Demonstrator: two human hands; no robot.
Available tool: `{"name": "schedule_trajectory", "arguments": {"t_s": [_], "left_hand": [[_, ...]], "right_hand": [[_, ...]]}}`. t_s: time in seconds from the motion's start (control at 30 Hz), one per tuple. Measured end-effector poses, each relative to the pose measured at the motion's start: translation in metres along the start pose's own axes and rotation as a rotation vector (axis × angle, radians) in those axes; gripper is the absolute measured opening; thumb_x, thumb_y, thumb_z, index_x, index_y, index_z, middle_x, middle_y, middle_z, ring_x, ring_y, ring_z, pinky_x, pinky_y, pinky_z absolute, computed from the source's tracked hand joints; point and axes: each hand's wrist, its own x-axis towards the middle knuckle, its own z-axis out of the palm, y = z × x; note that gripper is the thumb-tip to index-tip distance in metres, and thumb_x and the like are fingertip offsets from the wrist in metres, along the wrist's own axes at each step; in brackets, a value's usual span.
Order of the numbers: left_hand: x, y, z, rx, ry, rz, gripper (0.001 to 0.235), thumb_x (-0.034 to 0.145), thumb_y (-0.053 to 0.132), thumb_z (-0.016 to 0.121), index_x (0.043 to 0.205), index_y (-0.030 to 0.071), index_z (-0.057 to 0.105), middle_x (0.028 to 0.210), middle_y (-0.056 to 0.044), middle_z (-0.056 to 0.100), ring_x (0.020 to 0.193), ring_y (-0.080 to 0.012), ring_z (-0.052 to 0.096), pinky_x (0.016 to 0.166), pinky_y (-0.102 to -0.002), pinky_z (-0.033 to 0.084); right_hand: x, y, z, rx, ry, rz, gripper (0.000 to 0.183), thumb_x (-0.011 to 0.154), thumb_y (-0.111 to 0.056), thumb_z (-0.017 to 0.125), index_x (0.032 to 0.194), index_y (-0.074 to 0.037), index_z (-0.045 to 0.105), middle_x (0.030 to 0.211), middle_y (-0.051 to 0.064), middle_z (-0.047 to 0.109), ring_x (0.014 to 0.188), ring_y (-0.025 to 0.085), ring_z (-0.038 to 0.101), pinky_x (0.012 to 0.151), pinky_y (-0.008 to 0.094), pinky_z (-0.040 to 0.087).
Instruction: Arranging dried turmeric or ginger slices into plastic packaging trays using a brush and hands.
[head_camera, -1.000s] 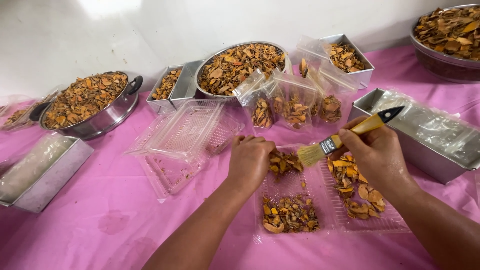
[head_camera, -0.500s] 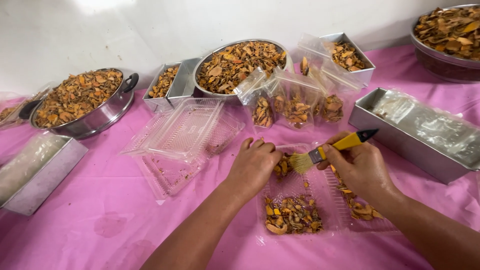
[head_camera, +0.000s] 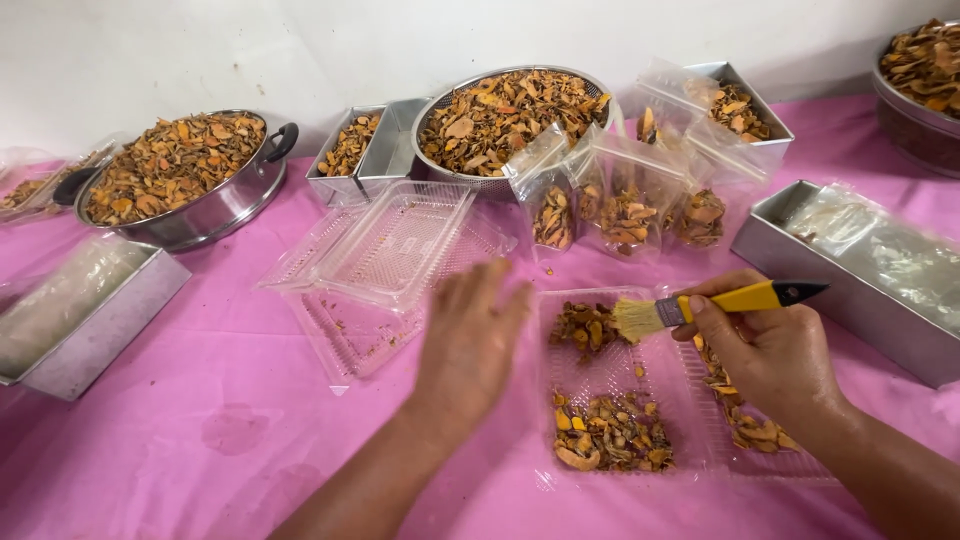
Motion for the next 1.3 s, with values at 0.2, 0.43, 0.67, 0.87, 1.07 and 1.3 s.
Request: {"name": "schedule_trajectory", "arguments": {"t_s": [0.2, 0.43, 0.67, 0.87, 1.07, 1.3], "left_hand": [[-0.011, -0.07, 0.005, 0.211, -0.093, -0.423, 0.09, 0.08, 0.039, 0.083, 0.155, 0.015, 0.039, 0.146, -0.014, 0.046, 0.132, -0.0306, 0.047, 0.112, -0.062, 0.033], [-0.038, -0.091, -0.011, 0.225, -0.02, -0.174, 0.075, 0.08, -0.016, 0.054, 0.149, 0.013, 0.048, 0.092, -0.008, 0.073, 0.109, -0.0339, 0.06, 0.114, -0.063, 0.03], [-0.067, -0.096, -0.004, 0.25, -0.169, -0.177, 0.07, 0.088, 0.037, 0.07, 0.15, 0.02, 0.044, 0.127, -0.003, 0.067, 0.139, -0.0312, 0.045, 0.114, -0.072, 0.024], [-0.068, -0.096, -0.031, 0.065, -0.115, -0.205, 0.064, 0.095, 0.054, 0.054, 0.148, 0.017, 0.052, 0.14, -0.008, 0.049, 0.138, -0.0283, 0.041, 0.11, -0.074, 0.024], [-0.064, -0.123, -0.065, -0.188, 0.294, -0.699, 0.046, 0.101, 0.008, 0.055, 0.146, 0.001, 0.049, 0.146, -0.027, 0.042, 0.134, -0.0425, 0.046, 0.112, -0.056, 0.042], [-0.07, -0.164, -0.056, -0.889, 0.25, -1.556, 0.089, 0.101, 0.048, 0.057, 0.163, 0.009, 0.006, 0.163, -0.019, 0.025, 0.138, -0.0334, 0.047, 0.096, -0.042, 0.055]], "right_hand": [[-0.002, -0.002, 0.0, 0.092, -0.011, -0.069, 0.014, 0.1, -0.008, 0.064, 0.1, 0.005, 0.071, 0.097, 0.006, 0.069, 0.079, 0.017, 0.079, 0.074, 0.023, 0.061], [-0.002, -0.003, -0.003, 0.057, -0.047, -0.062, 0.014, 0.099, -0.01, 0.063, 0.099, 0.001, 0.071, 0.097, 0.003, 0.07, 0.079, 0.015, 0.081, 0.072, 0.022, 0.061], [-0.002, 0.001, -0.001, 0.076, -0.08, -0.001, 0.016, 0.098, -0.011, 0.065, 0.095, 0.003, 0.072, 0.098, 0.003, 0.07, 0.076, 0.018, 0.082, 0.072, 0.025, 0.065], [-0.002, -0.005, -0.002, 0.103, -0.074, 0.024, 0.015, 0.099, -0.009, 0.064, 0.094, 0.003, 0.072, 0.099, 0.003, 0.069, 0.077, 0.018, 0.082, 0.073, 0.025, 0.064], [-0.002, -0.006, -0.003, 0.115, -0.078, -0.018, 0.014, 0.098, -0.009, 0.064, 0.096, 0.003, 0.071, 0.097, 0.004, 0.069, 0.076, 0.018, 0.081, 0.071, 0.026, 0.065], [0.0, -0.006, -0.004, 0.108, -0.075, -0.035, 0.017, 0.098, -0.009, 0.064, 0.091, 0.004, 0.072, 0.097, 0.003, 0.069, 0.073, 0.016, 0.078, 0.071, 0.025, 0.065]]}}
